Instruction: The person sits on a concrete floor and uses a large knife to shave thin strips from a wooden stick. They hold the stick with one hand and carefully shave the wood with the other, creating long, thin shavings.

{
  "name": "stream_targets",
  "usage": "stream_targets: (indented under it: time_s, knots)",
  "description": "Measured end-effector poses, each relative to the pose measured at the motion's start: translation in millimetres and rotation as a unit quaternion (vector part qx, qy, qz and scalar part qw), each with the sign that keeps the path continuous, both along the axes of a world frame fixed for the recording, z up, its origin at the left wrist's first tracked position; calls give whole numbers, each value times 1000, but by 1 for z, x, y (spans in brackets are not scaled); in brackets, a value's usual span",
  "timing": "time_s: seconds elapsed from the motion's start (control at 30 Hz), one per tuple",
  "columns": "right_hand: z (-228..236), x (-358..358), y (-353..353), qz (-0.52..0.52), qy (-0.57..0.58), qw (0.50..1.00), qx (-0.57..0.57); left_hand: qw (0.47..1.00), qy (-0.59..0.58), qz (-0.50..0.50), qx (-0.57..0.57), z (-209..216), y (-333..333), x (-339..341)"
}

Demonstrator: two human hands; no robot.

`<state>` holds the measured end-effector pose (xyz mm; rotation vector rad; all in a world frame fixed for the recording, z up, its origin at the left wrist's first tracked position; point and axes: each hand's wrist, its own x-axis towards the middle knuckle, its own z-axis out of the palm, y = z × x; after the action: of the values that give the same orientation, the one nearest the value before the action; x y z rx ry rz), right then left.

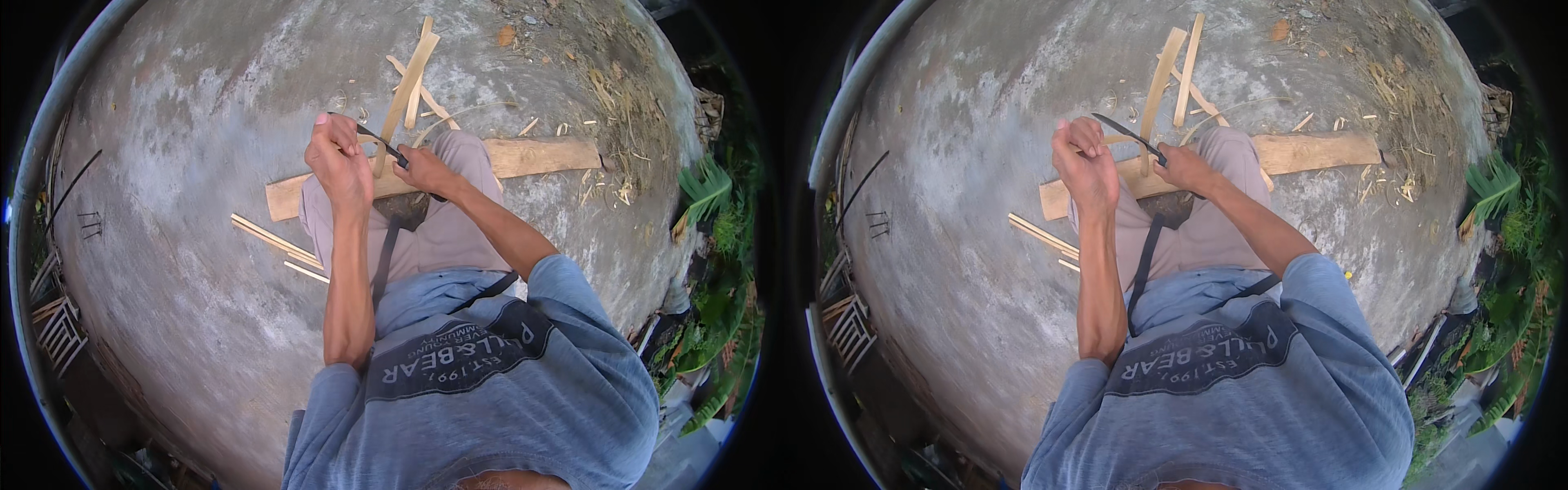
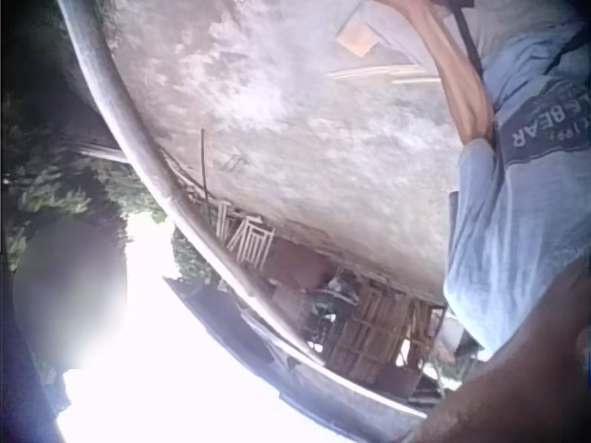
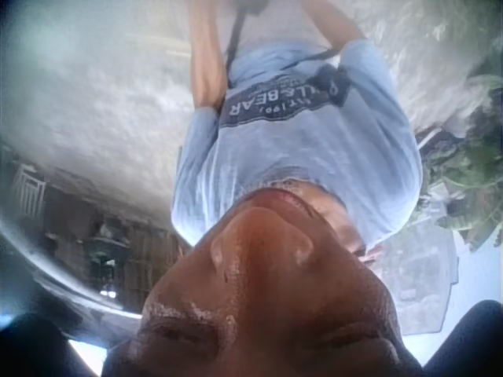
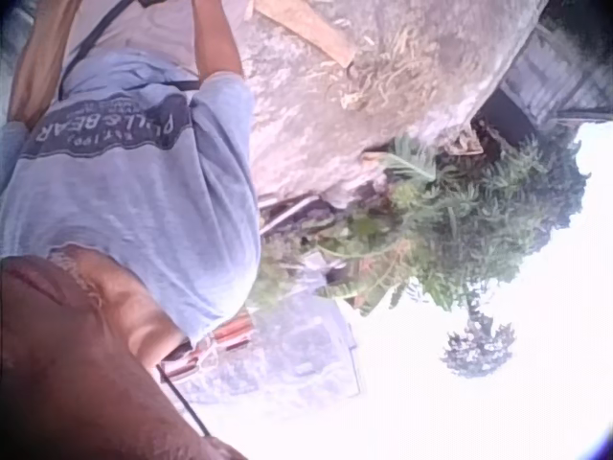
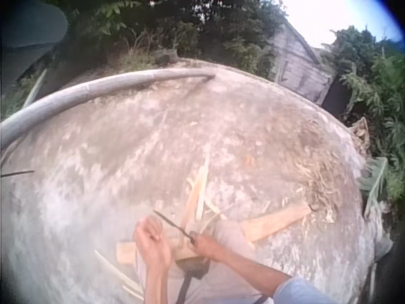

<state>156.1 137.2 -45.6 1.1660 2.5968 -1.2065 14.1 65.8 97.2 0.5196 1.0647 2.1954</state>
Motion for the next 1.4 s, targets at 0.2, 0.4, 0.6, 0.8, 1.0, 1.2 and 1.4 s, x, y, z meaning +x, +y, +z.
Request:
stream_targets:
  time_s: [0.2, 0.4, 0.6, 0.8, 1.0, 1.2, 1.4]
  knots:
    - [-6, -9, -18, -16, 48, 998, -24, 999, 8, 7, -45, 11, 0, -9]
    - [-5, -10, -13, -19, 7, 1000, 6, 1000, -5, 8, 1, -3, -6, -16]
    - [38, -25, -14, 43, -76, 996, 14, 967, 192, 32, -163, -52, 17, -8]
    - [-3, -26, -1, 14, -80, 996, 32, 891, 290, -49, -347, -86, 10, -17]
    - [-31, -14, -6, 49, -92, 994, 23, 881, 313, 46, -351, -90, 1, 3]
    - [-42, -25, -17, 9, -134, 991, -10, 916, 230, 64, -323, -99, -24, -11]
    - [-50, -33, -12, 33, -179, 983, -16, 939, 183, 91, -278, -106, -45, -10]
